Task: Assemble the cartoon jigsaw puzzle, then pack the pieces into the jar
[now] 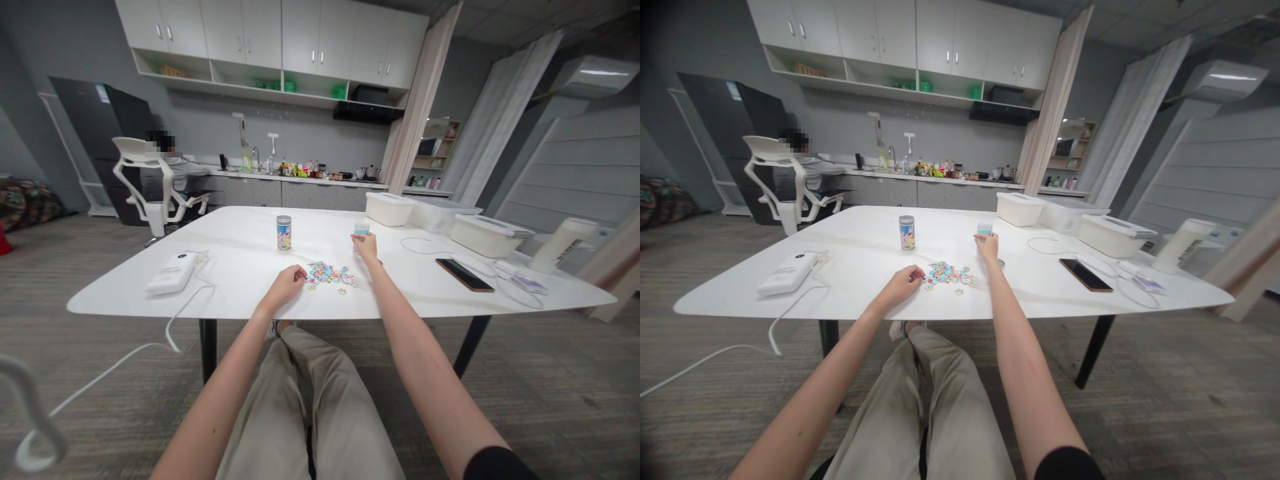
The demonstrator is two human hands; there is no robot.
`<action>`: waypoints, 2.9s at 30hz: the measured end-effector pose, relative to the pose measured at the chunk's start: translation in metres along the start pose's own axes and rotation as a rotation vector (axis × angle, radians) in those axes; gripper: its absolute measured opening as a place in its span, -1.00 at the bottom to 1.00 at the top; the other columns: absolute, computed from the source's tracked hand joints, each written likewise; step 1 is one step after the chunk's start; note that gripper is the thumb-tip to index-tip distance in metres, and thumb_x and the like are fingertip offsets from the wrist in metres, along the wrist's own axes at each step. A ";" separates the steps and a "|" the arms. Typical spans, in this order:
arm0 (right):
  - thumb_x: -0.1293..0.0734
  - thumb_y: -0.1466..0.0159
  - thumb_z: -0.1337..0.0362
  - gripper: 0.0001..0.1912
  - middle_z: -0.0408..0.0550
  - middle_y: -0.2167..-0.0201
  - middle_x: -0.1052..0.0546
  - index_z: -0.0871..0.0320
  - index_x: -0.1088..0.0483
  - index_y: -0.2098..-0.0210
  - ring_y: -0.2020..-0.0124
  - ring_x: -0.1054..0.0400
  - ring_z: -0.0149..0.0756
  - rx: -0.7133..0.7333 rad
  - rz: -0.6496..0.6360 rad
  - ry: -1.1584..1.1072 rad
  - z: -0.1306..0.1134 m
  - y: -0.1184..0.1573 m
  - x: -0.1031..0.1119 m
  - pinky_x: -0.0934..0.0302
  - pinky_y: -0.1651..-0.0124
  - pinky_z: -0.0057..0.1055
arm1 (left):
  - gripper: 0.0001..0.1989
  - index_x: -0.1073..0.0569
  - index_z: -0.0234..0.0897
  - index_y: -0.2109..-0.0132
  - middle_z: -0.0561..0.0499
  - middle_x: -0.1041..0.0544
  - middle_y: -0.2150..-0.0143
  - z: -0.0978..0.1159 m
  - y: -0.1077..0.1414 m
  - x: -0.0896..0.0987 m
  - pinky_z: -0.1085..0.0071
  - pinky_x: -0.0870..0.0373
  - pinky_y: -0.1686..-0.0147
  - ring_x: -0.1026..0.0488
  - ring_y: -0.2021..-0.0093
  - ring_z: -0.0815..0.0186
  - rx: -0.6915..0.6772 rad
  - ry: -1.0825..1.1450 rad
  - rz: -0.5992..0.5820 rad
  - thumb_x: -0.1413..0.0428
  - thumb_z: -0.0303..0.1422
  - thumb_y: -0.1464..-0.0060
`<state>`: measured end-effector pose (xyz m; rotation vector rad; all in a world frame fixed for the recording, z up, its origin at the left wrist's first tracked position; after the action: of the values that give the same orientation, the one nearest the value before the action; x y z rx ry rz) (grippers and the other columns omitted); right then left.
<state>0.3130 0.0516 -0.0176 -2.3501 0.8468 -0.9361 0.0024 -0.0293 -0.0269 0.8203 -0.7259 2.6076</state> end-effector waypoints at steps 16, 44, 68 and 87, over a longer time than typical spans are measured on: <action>-0.42 0.02 0.23 -0.66 -0.14 0.31 -0.45 0.09 -0.23 0.31 0.27 -0.38 -0.24 0.050 -0.024 -0.278 -0.078 0.059 -0.003 -0.28 0.16 -0.29 | -0.93 -0.42 -0.25 0.30 0.01 -0.53 0.32 0.006 0.000 0.006 0.37 -0.38 0.20 -0.46 0.28 0.29 -0.035 0.017 0.133 -0.06 -0.45 -0.01; -0.20 -0.11 0.53 -0.43 0.13 -0.12 -0.41 0.15 -0.24 -0.12 -0.20 -0.23 -0.07 0.666 -0.237 0.012 -0.126 0.140 0.014 -0.08 -0.25 0.01 | -0.95 -0.50 -0.25 0.28 0.01 -0.56 0.30 0.020 0.006 0.011 0.43 -0.37 0.33 -0.48 0.27 0.32 -0.269 0.083 0.295 -0.15 -0.38 -0.09; -0.33 -0.21 0.04 -0.36 0.19 -0.05 -0.41 0.17 -0.12 -0.18 0.00 -0.37 -0.13 0.165 0.166 -0.218 -0.103 0.123 0.022 -0.35 0.03 -0.19 | -0.82 -0.57 -0.33 0.25 -0.14 -0.57 0.26 -0.006 -0.002 -0.001 0.30 -0.40 0.16 -0.48 0.25 0.18 -0.020 -0.243 0.122 -0.13 -0.39 0.01; -0.39 -0.05 0.11 -0.42 0.08 0.13 -0.45 0.13 -0.16 0.00 0.16 -0.39 -0.15 -0.140 0.317 -0.123 -0.032 0.061 0.030 -0.27 0.01 -0.17 | -0.94 -0.44 -0.23 0.35 -0.01 -0.52 0.38 -0.009 -0.002 -0.003 0.36 -0.34 0.34 -0.43 0.35 0.25 -0.047 -0.195 0.084 -0.11 -0.34 0.00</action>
<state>0.2848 -0.0182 -0.0212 -2.2685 1.2233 -0.6126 0.0015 -0.0235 -0.0339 1.0625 -0.8890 2.5965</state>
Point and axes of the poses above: each hand's wrist, its own y-axis away from the middle knuckle, its own x-axis out of the back of the hand, z = x × y, the point moved 2 cm from there along -y, towards the middle knuckle
